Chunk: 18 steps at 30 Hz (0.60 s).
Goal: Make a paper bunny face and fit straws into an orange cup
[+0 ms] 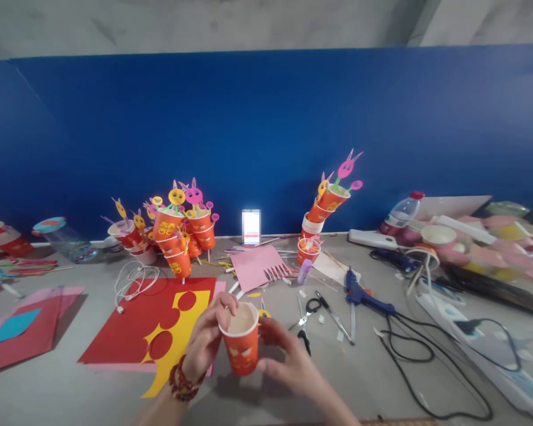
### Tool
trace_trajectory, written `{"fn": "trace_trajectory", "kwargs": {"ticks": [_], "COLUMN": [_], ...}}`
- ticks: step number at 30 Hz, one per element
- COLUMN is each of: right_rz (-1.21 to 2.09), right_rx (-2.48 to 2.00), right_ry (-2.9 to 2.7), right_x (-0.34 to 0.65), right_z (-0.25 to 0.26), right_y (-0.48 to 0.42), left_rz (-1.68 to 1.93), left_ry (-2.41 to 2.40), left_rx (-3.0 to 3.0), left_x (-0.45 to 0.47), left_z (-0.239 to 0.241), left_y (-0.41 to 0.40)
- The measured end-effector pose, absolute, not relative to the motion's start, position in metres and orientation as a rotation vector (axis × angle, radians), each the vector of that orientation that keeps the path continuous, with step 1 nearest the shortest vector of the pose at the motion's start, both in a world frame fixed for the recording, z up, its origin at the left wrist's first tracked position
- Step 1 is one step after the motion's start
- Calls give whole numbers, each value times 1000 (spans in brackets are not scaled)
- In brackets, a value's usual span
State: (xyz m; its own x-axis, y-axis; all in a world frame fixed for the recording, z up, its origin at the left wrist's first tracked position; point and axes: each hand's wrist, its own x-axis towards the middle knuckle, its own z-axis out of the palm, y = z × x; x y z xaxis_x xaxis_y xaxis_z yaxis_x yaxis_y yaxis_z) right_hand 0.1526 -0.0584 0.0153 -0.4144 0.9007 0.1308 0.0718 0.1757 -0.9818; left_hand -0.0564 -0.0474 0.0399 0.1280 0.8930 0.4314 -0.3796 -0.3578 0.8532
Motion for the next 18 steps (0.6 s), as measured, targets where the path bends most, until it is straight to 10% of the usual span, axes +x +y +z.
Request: {"fn": "trace_trajectory", "kwargs": {"ticks": [18], "right_rz": [682], "right_rx": [-937], "right_ry": [-1950], "right_x": [152], "right_z": [-8], "right_y": [-53], "left_rz": [1301], "left_ry": [982], "left_rx": [1826], "left_x": [-57], "left_z": [2], "left_y": [-67]}}
